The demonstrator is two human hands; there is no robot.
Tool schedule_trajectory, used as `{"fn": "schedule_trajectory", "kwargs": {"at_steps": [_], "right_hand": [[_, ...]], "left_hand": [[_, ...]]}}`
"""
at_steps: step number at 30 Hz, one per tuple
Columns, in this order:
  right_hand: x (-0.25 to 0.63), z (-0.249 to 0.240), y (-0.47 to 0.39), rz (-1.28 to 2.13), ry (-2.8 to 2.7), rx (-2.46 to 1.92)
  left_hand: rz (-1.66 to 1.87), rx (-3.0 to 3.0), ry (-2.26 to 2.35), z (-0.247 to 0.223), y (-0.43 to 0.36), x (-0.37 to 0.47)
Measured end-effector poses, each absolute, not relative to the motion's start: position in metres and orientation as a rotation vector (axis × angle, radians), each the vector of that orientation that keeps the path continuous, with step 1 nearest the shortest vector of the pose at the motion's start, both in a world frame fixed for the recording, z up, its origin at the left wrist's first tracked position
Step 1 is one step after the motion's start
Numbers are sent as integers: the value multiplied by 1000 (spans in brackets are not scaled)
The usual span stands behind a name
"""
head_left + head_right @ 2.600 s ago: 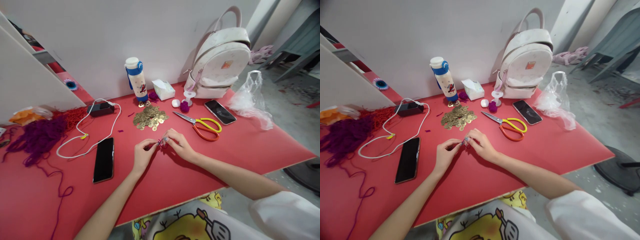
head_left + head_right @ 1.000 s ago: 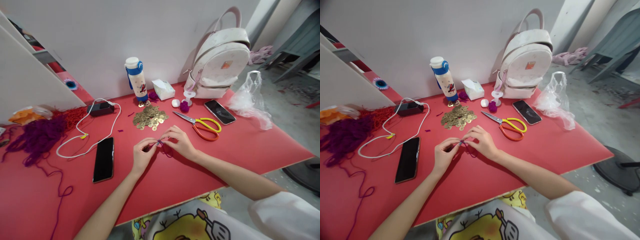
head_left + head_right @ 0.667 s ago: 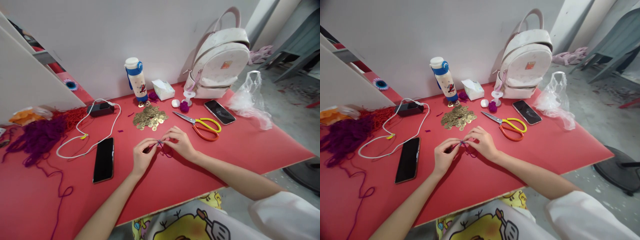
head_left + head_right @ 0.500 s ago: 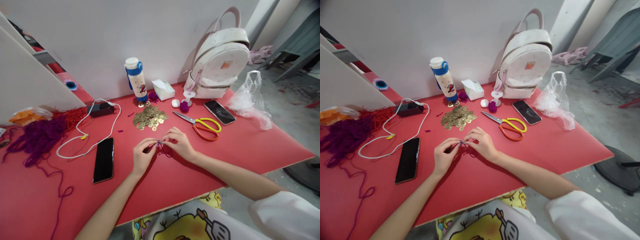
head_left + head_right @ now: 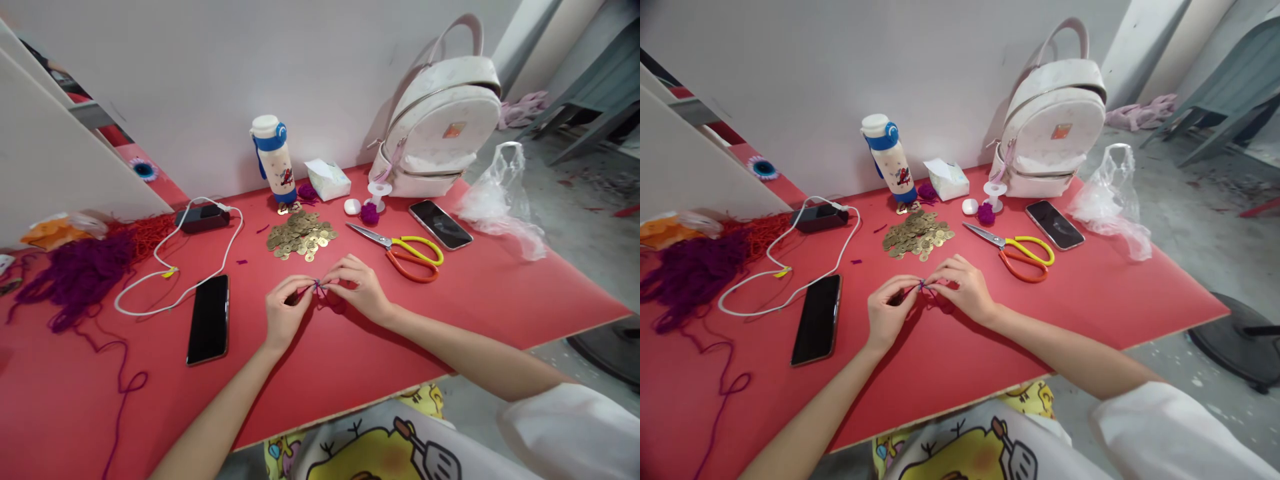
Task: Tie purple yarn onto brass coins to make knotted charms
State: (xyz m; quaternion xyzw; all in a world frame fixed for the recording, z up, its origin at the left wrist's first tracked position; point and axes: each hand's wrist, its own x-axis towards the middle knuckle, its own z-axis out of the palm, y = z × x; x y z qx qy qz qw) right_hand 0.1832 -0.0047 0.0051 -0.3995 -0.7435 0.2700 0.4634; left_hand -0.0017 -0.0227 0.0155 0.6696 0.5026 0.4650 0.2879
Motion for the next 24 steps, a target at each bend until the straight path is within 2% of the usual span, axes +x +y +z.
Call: {"fn": "schedule_trajectory", "kwargs": {"at_steps": [24], "right_hand": [[187,8,1,725,-1851,-920]], "left_hand": [[1225,1733,1164,16,-19,-4]]}}
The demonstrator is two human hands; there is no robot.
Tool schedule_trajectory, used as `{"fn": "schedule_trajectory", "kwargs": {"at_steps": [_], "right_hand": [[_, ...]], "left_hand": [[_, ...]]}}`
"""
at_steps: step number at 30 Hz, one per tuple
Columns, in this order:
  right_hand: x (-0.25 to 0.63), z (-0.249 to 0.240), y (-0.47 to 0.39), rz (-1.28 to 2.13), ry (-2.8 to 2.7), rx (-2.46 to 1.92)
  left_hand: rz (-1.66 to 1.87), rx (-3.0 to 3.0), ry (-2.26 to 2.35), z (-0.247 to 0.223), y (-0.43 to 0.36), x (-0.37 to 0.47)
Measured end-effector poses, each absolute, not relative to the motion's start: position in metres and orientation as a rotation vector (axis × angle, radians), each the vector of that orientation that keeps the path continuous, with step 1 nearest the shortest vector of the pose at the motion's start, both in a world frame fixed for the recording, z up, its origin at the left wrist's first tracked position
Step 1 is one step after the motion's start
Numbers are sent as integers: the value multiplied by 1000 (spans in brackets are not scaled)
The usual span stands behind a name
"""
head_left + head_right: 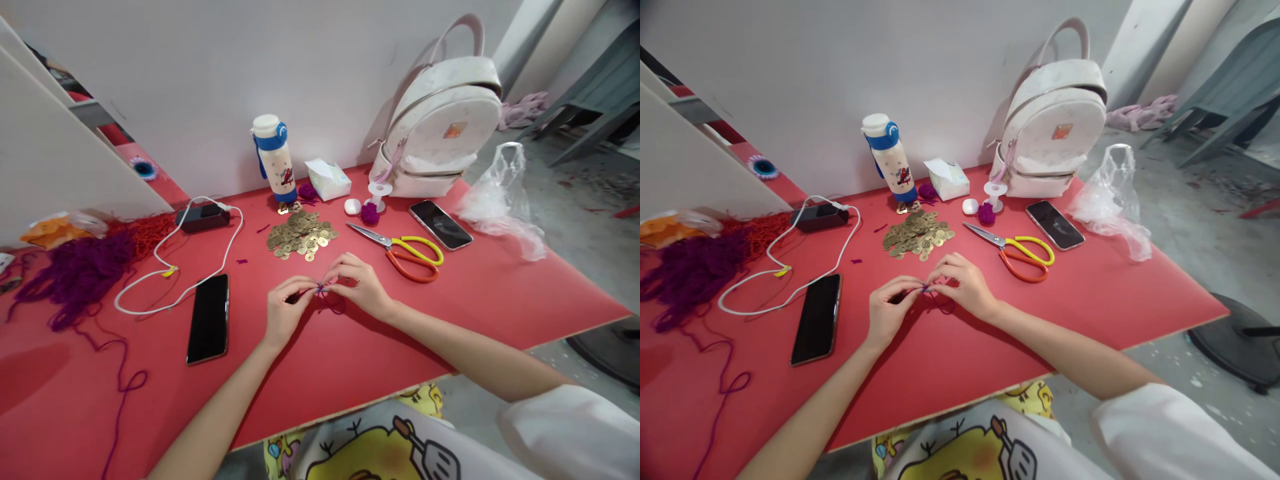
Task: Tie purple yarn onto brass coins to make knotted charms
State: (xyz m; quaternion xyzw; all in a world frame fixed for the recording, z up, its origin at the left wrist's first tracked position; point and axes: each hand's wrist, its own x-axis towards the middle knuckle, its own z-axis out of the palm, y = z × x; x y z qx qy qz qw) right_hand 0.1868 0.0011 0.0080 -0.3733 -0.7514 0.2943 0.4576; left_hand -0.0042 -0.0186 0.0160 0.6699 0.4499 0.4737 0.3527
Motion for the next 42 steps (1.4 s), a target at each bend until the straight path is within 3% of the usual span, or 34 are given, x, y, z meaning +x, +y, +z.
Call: {"fn": "schedule_trajectory", "kwargs": {"at_steps": [5,13,17,23,37,42], "right_hand": [[189,10,6,870,-1894,-924],[187,9,8,1463,-1576,-940],[186,7,7,1484,-1522,-961],[185,10,4,1234,-1649,-969],[195,19,11,2068,-1401,-678],[203,23,17,1955,-1259,-640]], "left_hand": [[1107,1705,1114,18,-12,-8],[1053,1617,1103,16,-6,-11],[1103,1542,1146,11,-5,-12],[1117,1497,1169,8,-4,-13],[1081,1609,1208,13,-7,-10],[1110,1601,1298,14,-9,-8]]}}
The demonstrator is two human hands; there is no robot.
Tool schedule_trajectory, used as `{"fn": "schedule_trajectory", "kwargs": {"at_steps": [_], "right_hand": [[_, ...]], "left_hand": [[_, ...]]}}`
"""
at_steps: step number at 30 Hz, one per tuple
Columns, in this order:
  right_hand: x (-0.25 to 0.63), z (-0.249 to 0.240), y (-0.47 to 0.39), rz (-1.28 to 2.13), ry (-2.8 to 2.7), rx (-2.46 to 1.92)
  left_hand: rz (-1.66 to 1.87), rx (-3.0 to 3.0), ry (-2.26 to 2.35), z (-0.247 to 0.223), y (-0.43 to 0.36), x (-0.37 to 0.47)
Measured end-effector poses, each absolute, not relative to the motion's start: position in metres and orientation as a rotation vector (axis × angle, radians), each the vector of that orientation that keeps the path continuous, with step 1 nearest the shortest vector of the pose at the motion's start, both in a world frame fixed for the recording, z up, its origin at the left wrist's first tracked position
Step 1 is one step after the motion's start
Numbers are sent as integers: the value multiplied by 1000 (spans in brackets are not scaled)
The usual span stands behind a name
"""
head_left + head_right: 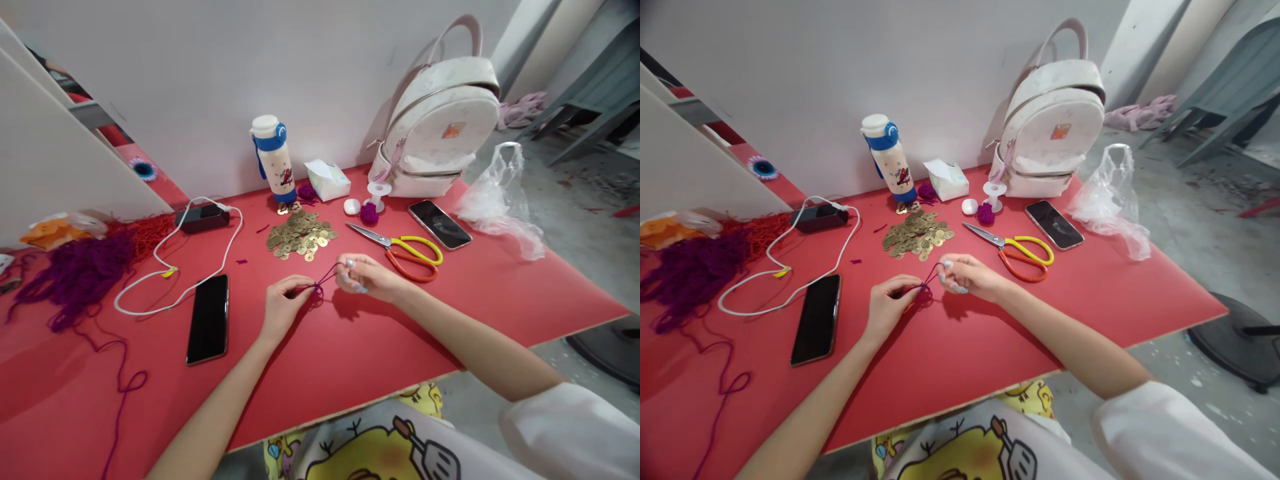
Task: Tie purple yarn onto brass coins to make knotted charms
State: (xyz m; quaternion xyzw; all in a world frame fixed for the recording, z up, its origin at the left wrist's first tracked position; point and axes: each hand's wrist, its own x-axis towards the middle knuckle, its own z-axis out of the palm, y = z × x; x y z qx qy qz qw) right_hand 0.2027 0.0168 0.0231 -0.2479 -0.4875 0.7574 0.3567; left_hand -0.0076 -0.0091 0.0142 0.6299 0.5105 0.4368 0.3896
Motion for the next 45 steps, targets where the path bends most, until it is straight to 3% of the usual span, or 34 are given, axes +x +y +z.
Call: {"fn": "schedule_trajectory", "kwargs": {"at_steps": [7,15,34,39,45], "right_hand": [[204,27,23,1333,-1194,-867],[186,12,-2,681,-1793,-986],[202,6,20,434,-2077,-1320],[202,14,15,456,-1911,-1082],[188,11,0,674,-2116,-957]], "left_hand": [[1173,1429,1388,12,-8,-8],[1204,1251,1350,13,-11,-6],[1394,1068,1347,6,-7,-9],[1383,1122,1375,7,-9,-8],[1314,1183,1328,11,-14,-3]]}}
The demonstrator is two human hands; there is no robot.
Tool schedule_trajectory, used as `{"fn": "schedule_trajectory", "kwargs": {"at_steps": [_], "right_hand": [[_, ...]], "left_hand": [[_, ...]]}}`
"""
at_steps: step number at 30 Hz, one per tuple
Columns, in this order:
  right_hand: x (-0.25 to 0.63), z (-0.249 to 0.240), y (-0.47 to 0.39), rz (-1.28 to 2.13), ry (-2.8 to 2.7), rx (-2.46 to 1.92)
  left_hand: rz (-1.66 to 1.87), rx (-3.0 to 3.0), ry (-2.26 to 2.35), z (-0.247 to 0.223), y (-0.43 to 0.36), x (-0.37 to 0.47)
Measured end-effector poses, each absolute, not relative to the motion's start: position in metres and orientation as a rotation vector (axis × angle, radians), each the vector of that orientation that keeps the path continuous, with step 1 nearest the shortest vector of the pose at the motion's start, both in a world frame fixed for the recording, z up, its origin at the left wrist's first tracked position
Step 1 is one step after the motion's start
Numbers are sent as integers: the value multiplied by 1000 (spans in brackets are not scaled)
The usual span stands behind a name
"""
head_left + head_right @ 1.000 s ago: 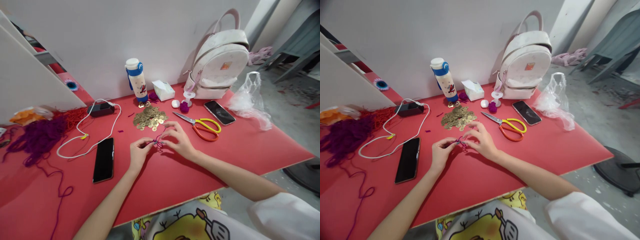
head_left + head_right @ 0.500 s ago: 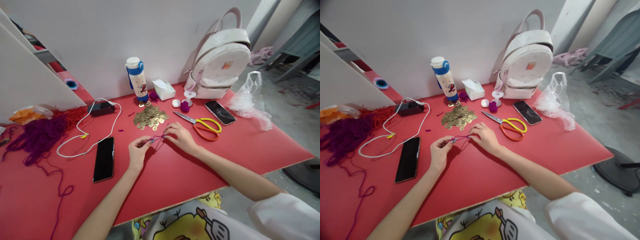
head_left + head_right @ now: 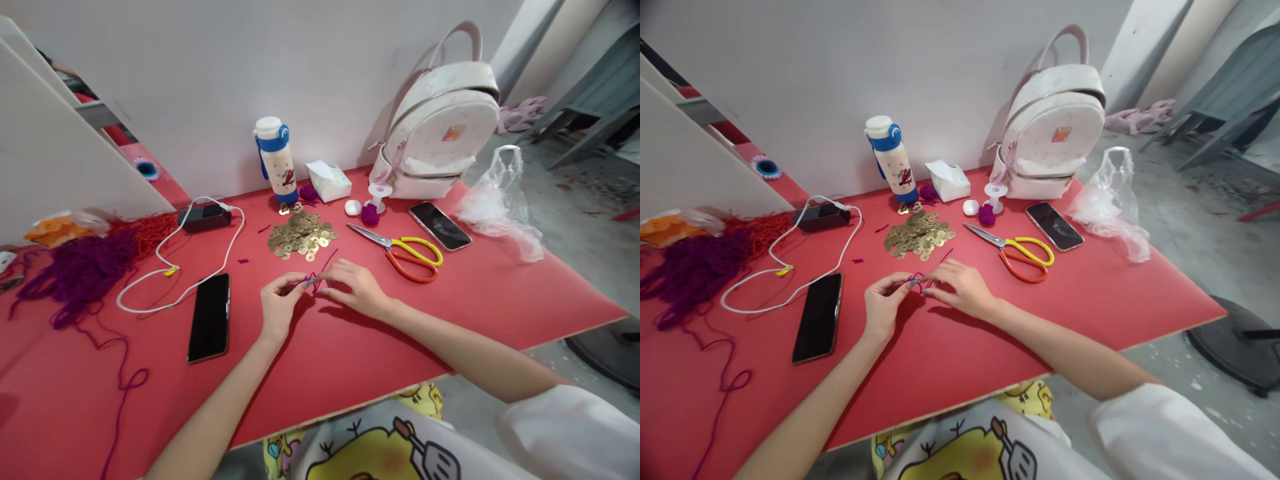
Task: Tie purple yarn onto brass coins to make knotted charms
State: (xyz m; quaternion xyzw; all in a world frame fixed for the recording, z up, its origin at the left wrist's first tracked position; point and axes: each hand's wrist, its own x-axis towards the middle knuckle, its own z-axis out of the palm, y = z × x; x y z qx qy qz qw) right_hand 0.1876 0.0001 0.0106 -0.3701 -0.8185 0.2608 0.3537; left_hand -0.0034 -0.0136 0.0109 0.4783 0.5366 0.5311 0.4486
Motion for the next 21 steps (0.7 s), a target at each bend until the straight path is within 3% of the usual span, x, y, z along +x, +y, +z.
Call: {"fn": "schedule_trajectory", "kwargs": {"at_steps": [8,21], "right_hand": [[177,-2,-1,926,-2088,-868],[179,-4,-1,771,-2259,-1053]], "left_hand": [[1263,1121,1337,8,-18,3],[1192,1111,1251,14,-25,8]]}}
